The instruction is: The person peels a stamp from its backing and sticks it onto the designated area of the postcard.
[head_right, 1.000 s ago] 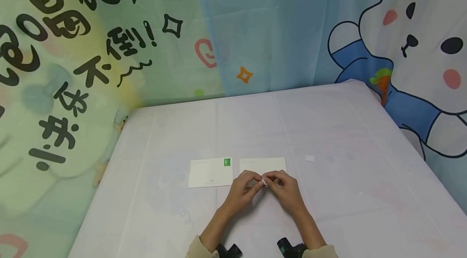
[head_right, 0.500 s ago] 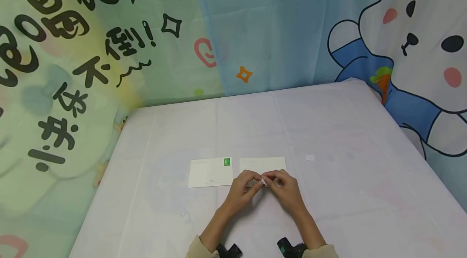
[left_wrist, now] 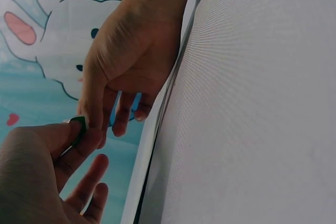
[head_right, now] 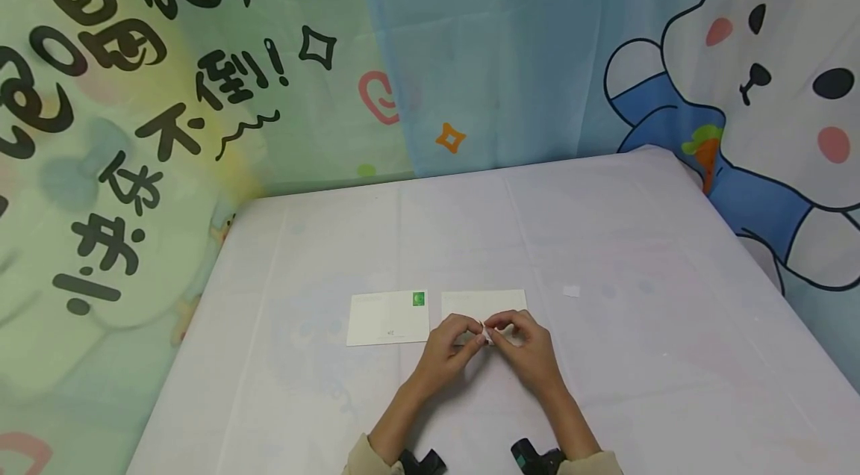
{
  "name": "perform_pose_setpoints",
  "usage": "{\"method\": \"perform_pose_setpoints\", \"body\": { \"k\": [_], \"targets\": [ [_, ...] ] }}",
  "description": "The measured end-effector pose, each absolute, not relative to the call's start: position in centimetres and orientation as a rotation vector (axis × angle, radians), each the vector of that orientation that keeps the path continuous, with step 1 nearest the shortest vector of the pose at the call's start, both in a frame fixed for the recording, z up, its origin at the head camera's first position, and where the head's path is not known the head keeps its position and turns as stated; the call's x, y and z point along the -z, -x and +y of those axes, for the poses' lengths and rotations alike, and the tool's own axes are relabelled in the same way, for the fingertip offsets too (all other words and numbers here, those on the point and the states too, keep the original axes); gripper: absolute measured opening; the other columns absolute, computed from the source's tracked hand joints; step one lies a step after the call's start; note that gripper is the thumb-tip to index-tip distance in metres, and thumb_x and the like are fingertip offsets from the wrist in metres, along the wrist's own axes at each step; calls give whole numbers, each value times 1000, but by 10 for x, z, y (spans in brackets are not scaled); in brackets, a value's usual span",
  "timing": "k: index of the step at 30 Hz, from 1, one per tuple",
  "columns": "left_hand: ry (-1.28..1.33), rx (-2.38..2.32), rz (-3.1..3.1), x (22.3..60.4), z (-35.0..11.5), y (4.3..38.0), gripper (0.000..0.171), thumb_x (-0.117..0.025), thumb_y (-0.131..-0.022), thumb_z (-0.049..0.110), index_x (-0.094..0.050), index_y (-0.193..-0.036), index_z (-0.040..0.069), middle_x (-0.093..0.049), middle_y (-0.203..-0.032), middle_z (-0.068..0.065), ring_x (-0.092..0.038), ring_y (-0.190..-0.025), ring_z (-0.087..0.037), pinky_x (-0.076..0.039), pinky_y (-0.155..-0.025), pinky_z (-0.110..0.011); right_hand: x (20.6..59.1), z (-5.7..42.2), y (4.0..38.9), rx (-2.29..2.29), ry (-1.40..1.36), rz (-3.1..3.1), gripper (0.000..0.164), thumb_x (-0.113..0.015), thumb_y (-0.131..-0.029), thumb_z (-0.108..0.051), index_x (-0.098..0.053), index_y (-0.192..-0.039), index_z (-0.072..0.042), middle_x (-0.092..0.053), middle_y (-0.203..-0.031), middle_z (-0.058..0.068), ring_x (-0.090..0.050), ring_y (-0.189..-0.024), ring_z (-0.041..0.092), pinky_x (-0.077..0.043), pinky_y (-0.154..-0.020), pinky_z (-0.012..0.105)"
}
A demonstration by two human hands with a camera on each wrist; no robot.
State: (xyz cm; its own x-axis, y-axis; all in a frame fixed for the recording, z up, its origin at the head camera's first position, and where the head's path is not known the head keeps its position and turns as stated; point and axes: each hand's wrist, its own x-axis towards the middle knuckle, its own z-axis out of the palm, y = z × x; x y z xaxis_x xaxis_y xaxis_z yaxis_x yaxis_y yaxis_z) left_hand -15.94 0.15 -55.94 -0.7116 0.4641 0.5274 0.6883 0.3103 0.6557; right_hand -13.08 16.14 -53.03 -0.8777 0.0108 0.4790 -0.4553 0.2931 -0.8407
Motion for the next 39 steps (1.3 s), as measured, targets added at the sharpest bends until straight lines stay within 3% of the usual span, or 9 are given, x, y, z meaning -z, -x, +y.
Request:
{"method": "perform_pose_setpoints", "body": {
  "k": [11,17,24,39],
  "targets": [
    [1023,1369,-2323,558,2,160,13,-56,-93,21,-62,-94,10,-65,-93,0,-55,-94,-11,-42,-84,-21,560,170,139,-1645,-454,-2154,23,-68,-73,16,-68,-88,-2,-65,-84,10,-56,-82,11,-37,-72,26],
    [1008,1362,-2312,559,2,161,12,-56,-93,21,-62,-94,10,-65,-93,1,-55,-94,-10,-42,-84,-22,559,173,139,-1721,-564,-2116,22,-62,-77,17,-66,-94,2,-65,-89,14,-59,-88,12,-42,-78,18],
    [1003,1368,-2306,559,1,160,12,-56,-93,21,-62,-94,10,-65,-94,2,-55,-94,-10,-42,-84,-21,553,174,136,-1782,-584,-2134,21,-60,-79,17,-63,-96,5,-64,-92,17,-59,-90,15,-45,-79,22],
    [1004,1351,-2309,561,1,160,12,-57,-93,21,-62,-94,10,-65,-93,2,-55,-93,-10,-42,-82,-20,562,173,138,-1734,-459,-2168,15,-63,-83,7,-66,-92,-4,-64,-90,9,-57,-88,8,-43,-79,19]
  ]
}}
